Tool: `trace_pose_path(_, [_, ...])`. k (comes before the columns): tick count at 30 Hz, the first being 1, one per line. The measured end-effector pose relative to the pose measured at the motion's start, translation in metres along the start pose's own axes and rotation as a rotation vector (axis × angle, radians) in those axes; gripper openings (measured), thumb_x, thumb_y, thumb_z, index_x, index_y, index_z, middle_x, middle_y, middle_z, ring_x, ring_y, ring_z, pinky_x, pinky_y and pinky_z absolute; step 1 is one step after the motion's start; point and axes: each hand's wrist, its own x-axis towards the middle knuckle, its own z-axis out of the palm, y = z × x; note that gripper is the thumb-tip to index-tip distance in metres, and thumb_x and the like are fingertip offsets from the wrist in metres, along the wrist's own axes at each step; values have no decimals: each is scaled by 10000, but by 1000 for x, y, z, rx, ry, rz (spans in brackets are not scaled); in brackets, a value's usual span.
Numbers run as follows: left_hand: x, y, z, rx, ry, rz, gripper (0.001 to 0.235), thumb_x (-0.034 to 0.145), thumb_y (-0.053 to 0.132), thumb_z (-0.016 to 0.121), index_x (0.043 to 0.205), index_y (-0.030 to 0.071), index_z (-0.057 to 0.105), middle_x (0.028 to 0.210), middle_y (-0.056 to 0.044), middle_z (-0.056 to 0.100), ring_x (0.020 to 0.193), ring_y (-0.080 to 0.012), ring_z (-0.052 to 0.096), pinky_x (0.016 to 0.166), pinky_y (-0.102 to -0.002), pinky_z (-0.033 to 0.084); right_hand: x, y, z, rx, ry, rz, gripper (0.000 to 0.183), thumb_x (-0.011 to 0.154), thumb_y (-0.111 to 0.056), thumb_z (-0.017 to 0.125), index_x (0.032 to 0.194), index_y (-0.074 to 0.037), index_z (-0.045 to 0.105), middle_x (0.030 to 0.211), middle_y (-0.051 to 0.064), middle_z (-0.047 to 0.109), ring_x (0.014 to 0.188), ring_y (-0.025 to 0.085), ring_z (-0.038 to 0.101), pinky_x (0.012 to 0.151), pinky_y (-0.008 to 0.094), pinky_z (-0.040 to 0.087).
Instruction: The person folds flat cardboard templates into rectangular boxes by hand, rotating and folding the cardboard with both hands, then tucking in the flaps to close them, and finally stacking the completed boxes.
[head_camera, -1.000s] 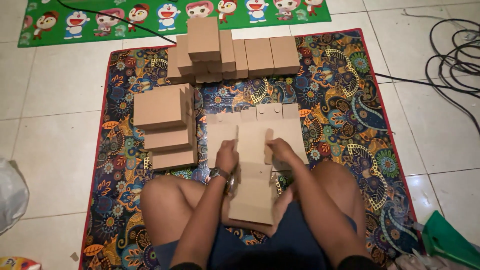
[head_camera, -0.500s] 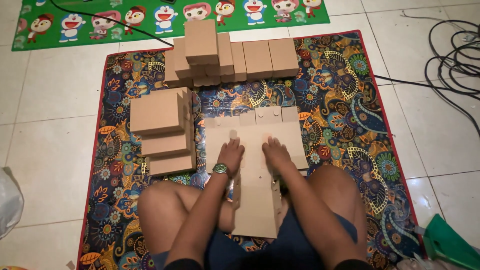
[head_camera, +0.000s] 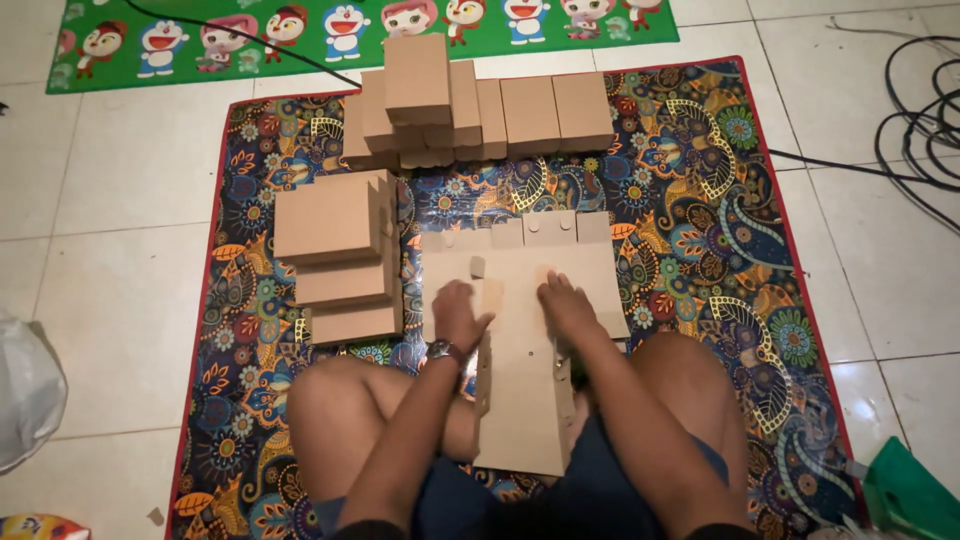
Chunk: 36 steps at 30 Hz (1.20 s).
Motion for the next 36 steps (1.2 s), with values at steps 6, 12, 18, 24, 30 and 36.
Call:
trace_pose_path(6, [-7,24,-57,-29,-147,-189,983,765,509,844,1552,115,406,1591,-111,338,1467,-324,265,1198,-517,246,15,8,22,125,18,-7,789,638,14,858,1362,-32,549,1663,291,247,1525,515,221,1149,677,337])
trace_pose_path(12, [16,21,-54,250,-372,-11,820,888,558,682,1597,319,348,1690,-68,244,1545,-356,190,1224,-629,133,5,-1,3,127,-53,31,863,603,-16,896,1386,-43,532,1675,255,241,1532,512,194,1163,677,322])
trace_pose_path(18, [64,2,20,587,-405,56,903,750,637,748,1517,255,462,1550,-69,377,1400,-352,318,1122,-624,257,2,-16,-6,129,-83,118,843,625,-107,901,1387,-75,541,1683,200,251,1547,454,191,1185,631,319])
trace_pose_path(24, [50,24,7,467,-387,8,818,744,545,793,1387,106,543,1369,-41,480,1224,-265,469,998,-460,424,-27,-33,-34,213,-40,123,678,856,-337,789,1394,-13,533,1611,254,342,1501,476,281,1148,609,388])
trace_pose_path(30, [17,26,-5,5,-280,-197,500,870,265,683,1286,-10,649,1281,-162,545,1165,-390,623,952,-487,579,-27,-20,-14,416,72,243,636,843,-16,666,1424,19,407,1273,295,568,1236,491,575,973,584,542])
trace_pose_path(36, [-3,21,-57,-453,26,-318,388,857,175,655,1176,-38,720,1097,-260,722,1109,-438,683,931,-508,569,-19,15,-19,710,268,282,722,832,-28,654,1501,-101,392,1257,302,637,1217,461,627,989,551,542])
